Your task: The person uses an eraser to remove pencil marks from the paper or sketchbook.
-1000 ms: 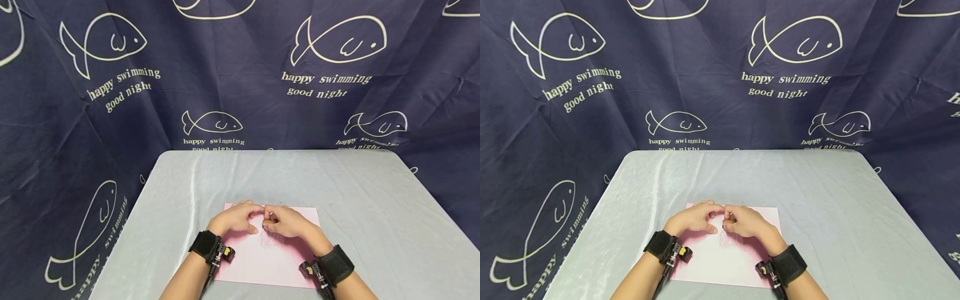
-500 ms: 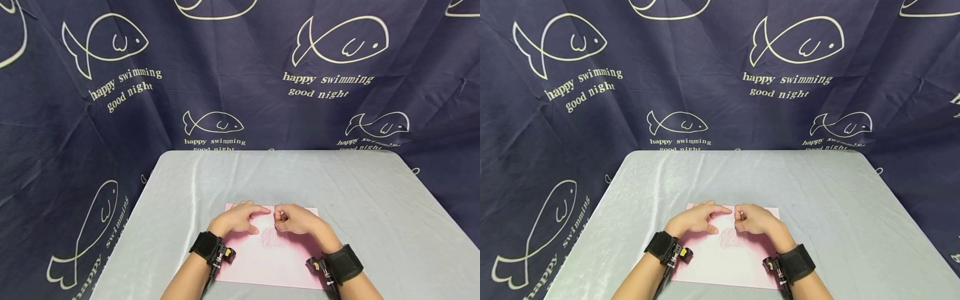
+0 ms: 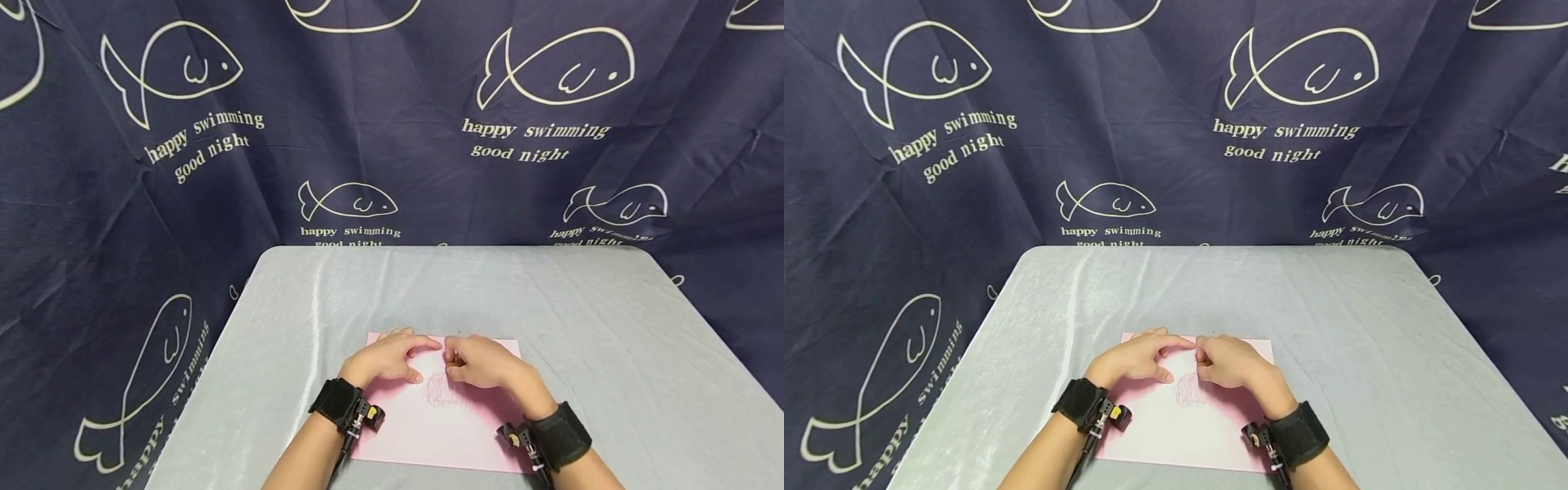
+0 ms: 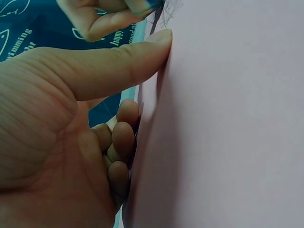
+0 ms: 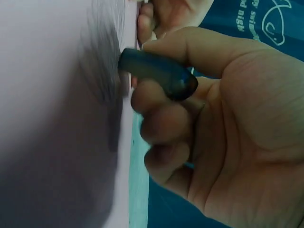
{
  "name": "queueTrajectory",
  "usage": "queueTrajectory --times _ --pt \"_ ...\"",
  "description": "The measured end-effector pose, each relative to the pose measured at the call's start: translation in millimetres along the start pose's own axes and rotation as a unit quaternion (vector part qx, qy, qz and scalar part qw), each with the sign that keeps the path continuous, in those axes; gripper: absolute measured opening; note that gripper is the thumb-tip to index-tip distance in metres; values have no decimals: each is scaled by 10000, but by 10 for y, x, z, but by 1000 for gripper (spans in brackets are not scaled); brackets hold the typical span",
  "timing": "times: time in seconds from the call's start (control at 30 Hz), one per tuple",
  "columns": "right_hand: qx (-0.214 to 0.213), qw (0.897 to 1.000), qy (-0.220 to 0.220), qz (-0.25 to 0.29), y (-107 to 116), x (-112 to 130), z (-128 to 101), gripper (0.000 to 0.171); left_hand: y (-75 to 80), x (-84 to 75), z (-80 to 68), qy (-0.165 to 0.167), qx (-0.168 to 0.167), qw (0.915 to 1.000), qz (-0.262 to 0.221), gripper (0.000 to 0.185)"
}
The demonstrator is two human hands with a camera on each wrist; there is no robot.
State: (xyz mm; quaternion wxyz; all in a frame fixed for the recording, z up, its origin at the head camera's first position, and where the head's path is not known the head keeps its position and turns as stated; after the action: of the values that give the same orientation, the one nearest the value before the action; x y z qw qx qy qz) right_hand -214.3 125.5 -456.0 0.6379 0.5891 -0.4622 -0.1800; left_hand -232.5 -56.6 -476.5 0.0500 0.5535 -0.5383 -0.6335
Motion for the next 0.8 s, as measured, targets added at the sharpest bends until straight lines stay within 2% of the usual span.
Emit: queueTrajectory --times 0.23,0.47,0.8 --pt "-182 9981 574 96 -93 187 76 9 7 26 13 41 -10 10000 14 55" --pt "-328 9987 357 -128 -180 212 99 14 10 29 14 -32 -61 10000 -18 55" --pt "-92 9987 324 378 -240 149 119 17 16 -40 -49 58 -73 9994 348 61"
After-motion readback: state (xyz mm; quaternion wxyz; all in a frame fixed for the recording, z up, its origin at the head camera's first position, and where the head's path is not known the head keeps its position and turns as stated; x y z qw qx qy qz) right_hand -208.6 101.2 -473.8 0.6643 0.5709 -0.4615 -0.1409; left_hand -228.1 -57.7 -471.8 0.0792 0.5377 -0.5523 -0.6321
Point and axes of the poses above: each hand's wrist, its own z-axis towards the middle knuckle, its own y-axis out of the back of the hand, x = y × z, the point moved 4 cm from there along z, towards the middle knuckle, and after that the axes turned 8 degrees about -z, right-handed, at the moved point
